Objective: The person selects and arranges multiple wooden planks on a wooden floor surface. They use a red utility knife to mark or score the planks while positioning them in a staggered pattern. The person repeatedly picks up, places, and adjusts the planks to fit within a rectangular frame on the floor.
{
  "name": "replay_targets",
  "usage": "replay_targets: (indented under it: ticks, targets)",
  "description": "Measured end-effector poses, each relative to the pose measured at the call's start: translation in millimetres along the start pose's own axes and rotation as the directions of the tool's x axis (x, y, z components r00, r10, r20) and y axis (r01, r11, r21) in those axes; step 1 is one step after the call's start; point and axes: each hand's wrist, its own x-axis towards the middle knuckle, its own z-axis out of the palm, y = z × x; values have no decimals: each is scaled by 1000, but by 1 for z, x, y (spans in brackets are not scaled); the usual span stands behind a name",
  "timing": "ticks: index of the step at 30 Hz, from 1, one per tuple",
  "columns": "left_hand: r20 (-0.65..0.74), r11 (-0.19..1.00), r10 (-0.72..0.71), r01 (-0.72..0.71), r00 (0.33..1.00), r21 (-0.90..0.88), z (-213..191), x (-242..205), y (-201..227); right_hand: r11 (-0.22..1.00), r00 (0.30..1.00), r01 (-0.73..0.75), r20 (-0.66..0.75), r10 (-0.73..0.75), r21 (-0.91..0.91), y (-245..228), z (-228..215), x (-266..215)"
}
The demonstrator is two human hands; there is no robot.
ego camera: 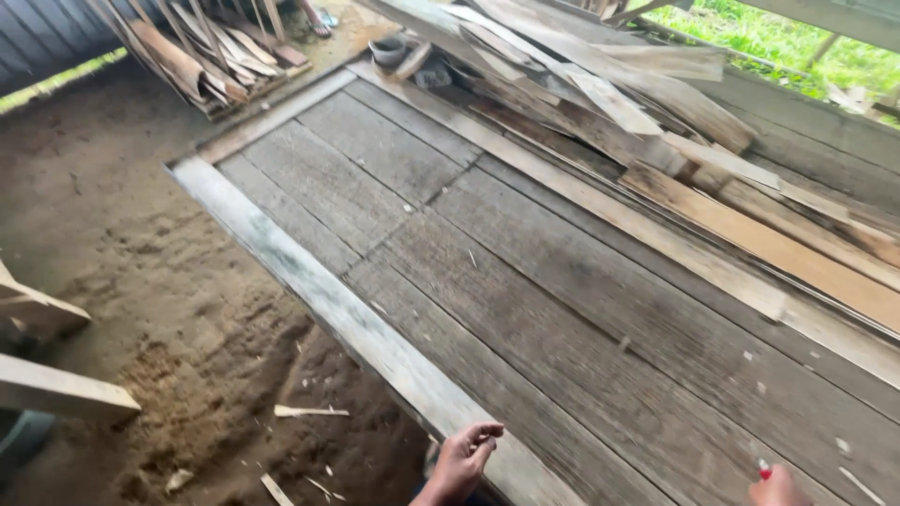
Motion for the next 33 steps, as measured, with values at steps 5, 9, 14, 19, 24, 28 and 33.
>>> replay_targets:
  ticks: [5, 9, 14, 19, 24, 28, 33]
  targets:
    - [22, 994, -64, 62, 998, 92, -89, 89, 0, 925, 956, 266, 51, -290, 273, -237, -57, -88]
    - [21, 994, 105, -106, 994, 37, -146, 144, 49, 834, 835, 466, 165, -525, 296, -400, -120, -177]
    - [-12, 984, -9, 7, 1000, -175, -172, 215, 58, 828, 762, 518, 324, -561, 218, -516, -163, -240]
    - [267, 990, 139, -132, 954, -41, -183, 286, 79, 811, 810, 575, 68, -583, 108, -576, -90, -228]
    - [409, 994, 48, -4, 911, -106, -213, 348, 108, 863, 861, 500, 60, -505, 77, -610, -124, -236]
    - [437, 991, 102, -52, 894, -125, -232, 429, 154, 818, 871, 492, -159, -466, 298, -666, -131, -185]
    - [445, 978, 114, -22, 888, -206, -217, 543, 181, 732, 920, 352, -74, -384, 584, -768, -256, -168]
